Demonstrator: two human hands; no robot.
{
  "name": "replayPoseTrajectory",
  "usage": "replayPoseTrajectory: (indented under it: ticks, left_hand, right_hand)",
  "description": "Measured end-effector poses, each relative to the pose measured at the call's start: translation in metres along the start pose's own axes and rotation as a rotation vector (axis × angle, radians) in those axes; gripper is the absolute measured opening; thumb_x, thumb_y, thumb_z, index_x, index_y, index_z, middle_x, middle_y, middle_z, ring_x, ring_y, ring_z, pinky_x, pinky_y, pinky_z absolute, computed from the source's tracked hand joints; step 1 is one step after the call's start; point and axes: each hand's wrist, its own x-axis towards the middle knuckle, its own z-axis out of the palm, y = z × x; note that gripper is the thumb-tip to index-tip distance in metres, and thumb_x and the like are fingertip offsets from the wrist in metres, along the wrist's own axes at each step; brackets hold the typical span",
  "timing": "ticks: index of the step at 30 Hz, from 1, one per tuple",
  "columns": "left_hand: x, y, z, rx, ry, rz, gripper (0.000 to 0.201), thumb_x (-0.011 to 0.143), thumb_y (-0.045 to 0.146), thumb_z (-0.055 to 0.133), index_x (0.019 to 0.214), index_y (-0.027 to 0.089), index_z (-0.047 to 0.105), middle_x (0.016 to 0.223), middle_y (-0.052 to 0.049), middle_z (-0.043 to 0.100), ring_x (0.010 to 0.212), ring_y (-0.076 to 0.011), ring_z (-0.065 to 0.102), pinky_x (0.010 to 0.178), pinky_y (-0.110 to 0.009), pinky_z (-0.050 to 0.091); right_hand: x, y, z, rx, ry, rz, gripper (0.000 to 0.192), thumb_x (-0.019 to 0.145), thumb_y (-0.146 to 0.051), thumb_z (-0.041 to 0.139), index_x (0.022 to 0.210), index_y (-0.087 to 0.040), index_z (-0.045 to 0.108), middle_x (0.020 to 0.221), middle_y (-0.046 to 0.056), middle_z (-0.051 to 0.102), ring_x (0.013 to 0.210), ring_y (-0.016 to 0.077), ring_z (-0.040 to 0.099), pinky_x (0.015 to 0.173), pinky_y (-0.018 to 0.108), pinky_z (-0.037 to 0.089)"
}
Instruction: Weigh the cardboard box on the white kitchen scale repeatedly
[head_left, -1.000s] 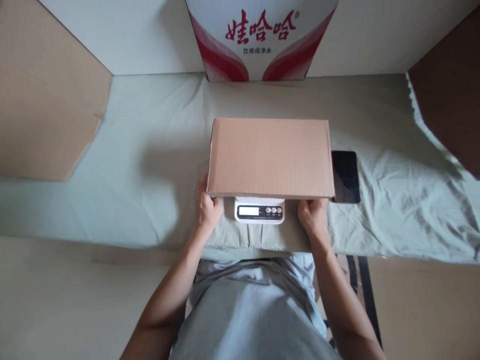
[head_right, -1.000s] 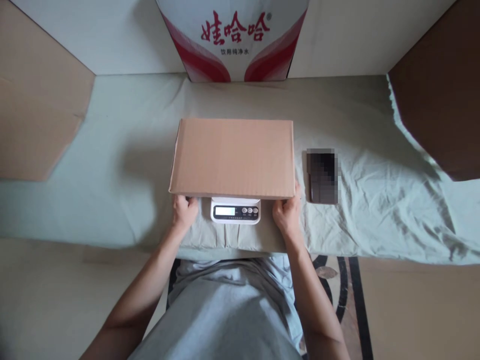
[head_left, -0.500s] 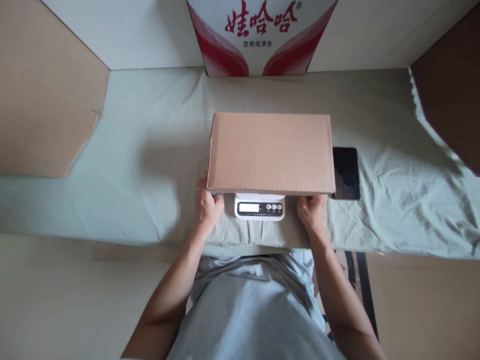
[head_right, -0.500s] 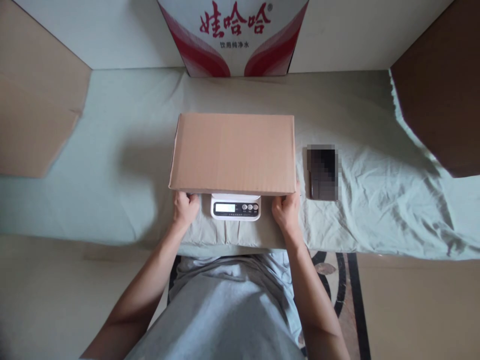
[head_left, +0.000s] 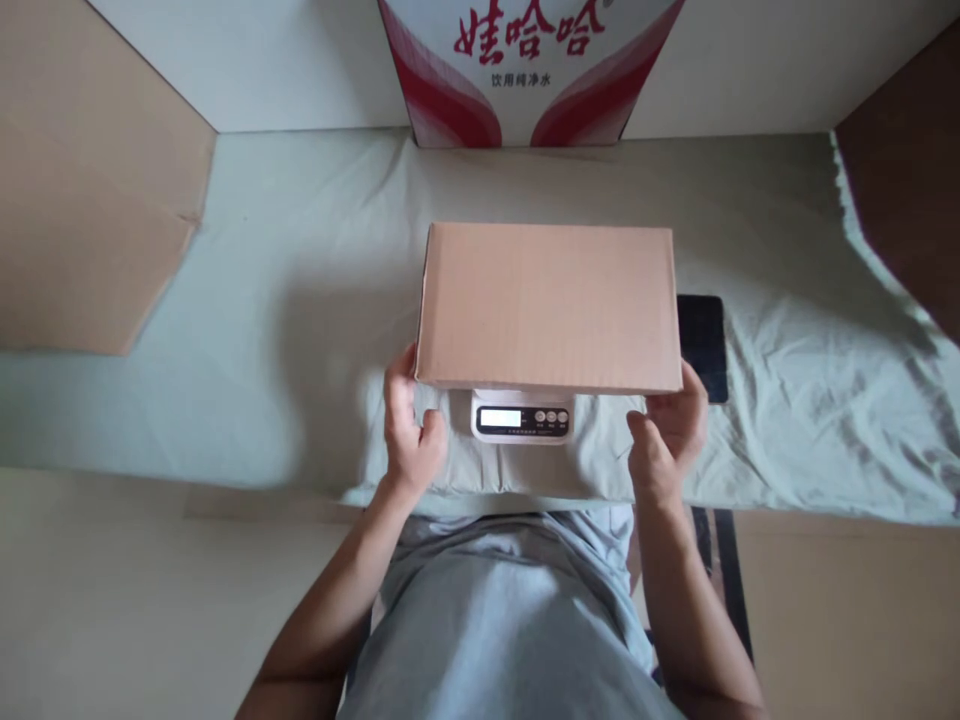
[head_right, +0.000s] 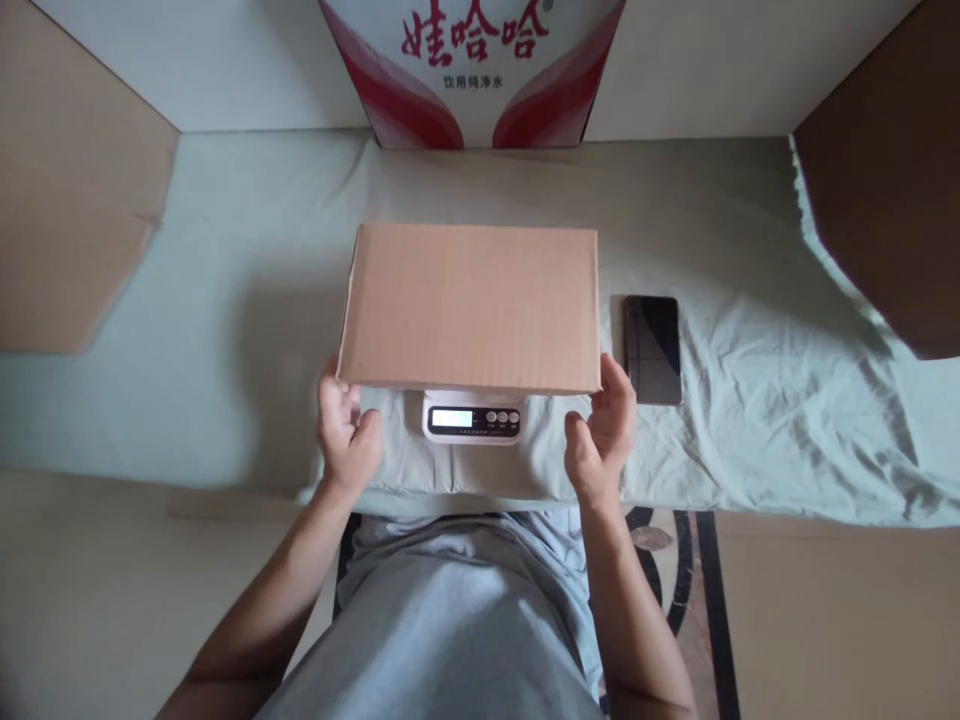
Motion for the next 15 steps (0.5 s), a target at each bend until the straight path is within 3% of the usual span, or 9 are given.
replayPoseTrajectory:
  ticks: [4,8,11,15]
  left_hand:
    - [-0.001,0.039,0.015,-0.056,-0.047,-0.033,0.070,0.069,0.002,0.043,0.133,0.029,0.034,0.133,-0.007,0.053,0.130,-0.0177,0.051,0.115,-0.039,0.040]
    - [0.026,0.063,0.022,-0.057,-0.009,0.044,0.074,0.068,0.001,0.043,0.135,0.028,0.029,0.136,-0.008,0.047,0.136,-0.0195,0.045,0.118,-0.042,0.037]
    - [0.061,0.059,0.029,0.023,0.053,0.083,0.080,0.069,0.001,0.044,0.141,0.027,0.020,0.141,-0.008,0.042,0.141,-0.0214,0.039,0.120,-0.042,0.032]
    - [0.097,0.028,0.046,0.018,0.039,0.164,0.084,0.071,0.001,0.045,0.144,0.027,0.014,0.143,-0.009,0.041,0.141,-0.0213,0.039,0.120,-0.038,0.030]
  right_hand:
    - [0.008,-0.032,0.013,-0.027,-0.053,-0.048,0.057,0.075,-0.046,0.061,0.129,-0.031,0.047,0.127,0.007,0.056,0.125,0.0309,0.054,0.111,0.055,0.040]
    - [0.032,-0.057,0.022,0.020,-0.011,-0.168,0.054,0.076,-0.042,0.059,0.127,-0.035,0.045,0.133,0.006,0.051,0.136,0.0323,0.044,0.119,0.054,0.032]
    - [0.060,-0.053,0.031,0.059,-0.075,-0.181,0.054,0.075,-0.046,0.058,0.126,-0.036,0.044,0.130,0.006,0.051,0.134,0.0329,0.045,0.115,0.056,0.037]
    - [0.094,-0.026,0.047,0.081,-0.141,-0.181,0.053,0.078,-0.051,0.051,0.128,-0.032,0.043,0.131,0.006,0.052,0.136,0.0313,0.045,0.114,0.054,0.039]
